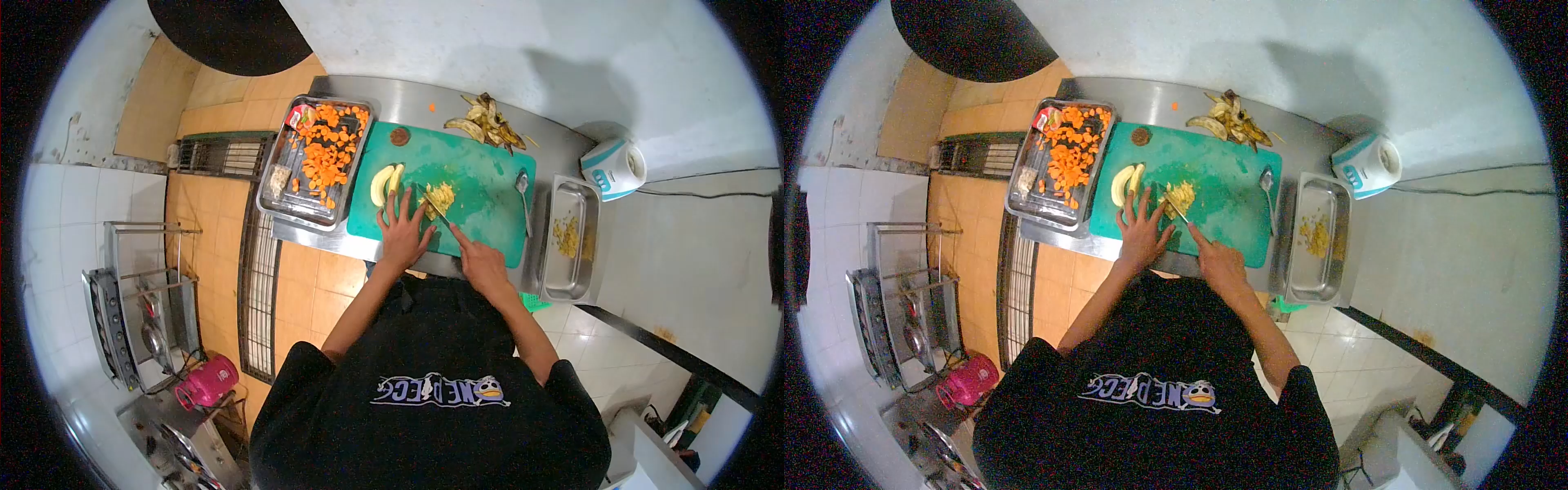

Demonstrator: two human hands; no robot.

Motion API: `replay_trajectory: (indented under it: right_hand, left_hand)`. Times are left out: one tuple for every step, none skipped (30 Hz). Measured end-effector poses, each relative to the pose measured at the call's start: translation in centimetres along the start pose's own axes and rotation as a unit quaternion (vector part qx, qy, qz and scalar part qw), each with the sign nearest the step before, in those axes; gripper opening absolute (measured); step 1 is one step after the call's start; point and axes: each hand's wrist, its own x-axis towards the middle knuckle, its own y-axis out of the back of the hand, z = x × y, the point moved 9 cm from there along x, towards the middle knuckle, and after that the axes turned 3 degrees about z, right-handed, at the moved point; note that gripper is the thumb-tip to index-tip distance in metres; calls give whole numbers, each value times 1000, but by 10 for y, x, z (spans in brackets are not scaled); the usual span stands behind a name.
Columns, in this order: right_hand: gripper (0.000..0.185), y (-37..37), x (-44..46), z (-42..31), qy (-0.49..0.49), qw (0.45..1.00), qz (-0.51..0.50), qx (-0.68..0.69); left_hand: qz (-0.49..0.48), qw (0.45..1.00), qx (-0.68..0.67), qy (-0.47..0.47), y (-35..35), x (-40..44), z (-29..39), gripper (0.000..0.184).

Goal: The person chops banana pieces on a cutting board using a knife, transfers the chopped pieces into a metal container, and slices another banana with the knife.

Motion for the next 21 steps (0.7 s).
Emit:
replay_trajectory:
  right_hand:
    - [62,1,0,-2,2,1000,4,-1]
    - [62,1,0,-3,2,1000,4,0]
    - [62,4,1,-4,1,1000,7,-3]
    - [62,5,1,-4,0,1000,9,-5]
    - [62,4,0,-4,0,1000,9,-5]
    - [62,5,1,-4,0,1000,11,-3]
    - [62,4,1,-4,2,1000,14,-1]
    - [62,3,1,-4,1,1000,13,0]
    - [63,1,2,-2,-1,1000,12,8]
    - [65,0,2,0,-3,1000,11,16]
    - [65,-1,1,1,-3,1000,10,16]
    - [65,-1,2,1,0,1000,11,12]
    - [65,0,2,1,3,1000,13,9]
    - [65,-1,2,1,3,1000,13,9]
    - [66,-1,3,1,5,1000,6,3]
    - [66,-2,3,1,8,1000,-2,-4]
    - [66,-2,3,1,8,1000,-2,-4]
    - [66,-1,3,1,11,1000,6,0]
    - [66,1,3,0,13,1000,14,5]
    - [66,0,3,0,13,1000,14,5]
    - [66,1,3,0,13,1000,19,6]
  left_hand:
    - [1,1000,-5,-2,1,0,-1,56]
    - [1,1000,-11,-7,1,0,0,57]
    - [1,1000,-12,-7,1,0,0,57]
    - [3,1000,-9,-1,1,1,-1,58]
    - [6,1000,-6,5,1,0,-1,59]
    - [5,1000,-6,5,2,1,-1,59]
    - [8,1000,-9,13,4,1,-3,61]
    - [10,1000,-13,21,6,0,-4,63]
    - [11,1000,-13,20,7,1,-5,63]
    - [2,1000,-12,29,7,0,-7,64]
    - [-8,999,-10,38,7,-2,-10,65]
    - [-8,999,-10,39,8,-3,-9,65]
    - [-16,999,-11,41,8,-5,-10,66]
    - [-24,999,-11,42,8,-5,-10,66]
    - [-24,999,-12,41,8,-6,-10,66]
    - [-26,999,-9,38,7,-8,-9,67]
    - [-29,999,-7,35,6,-9,-8,68]
    - [-28,999,-7,35,6,-10,-9,68]
    - [-25,999,-6,30,5,-10,-8,68]
    - [-23,999,-5,25,5,-11,-7,68]
    - [-23,999,-5,25,4,-10,-8,68]
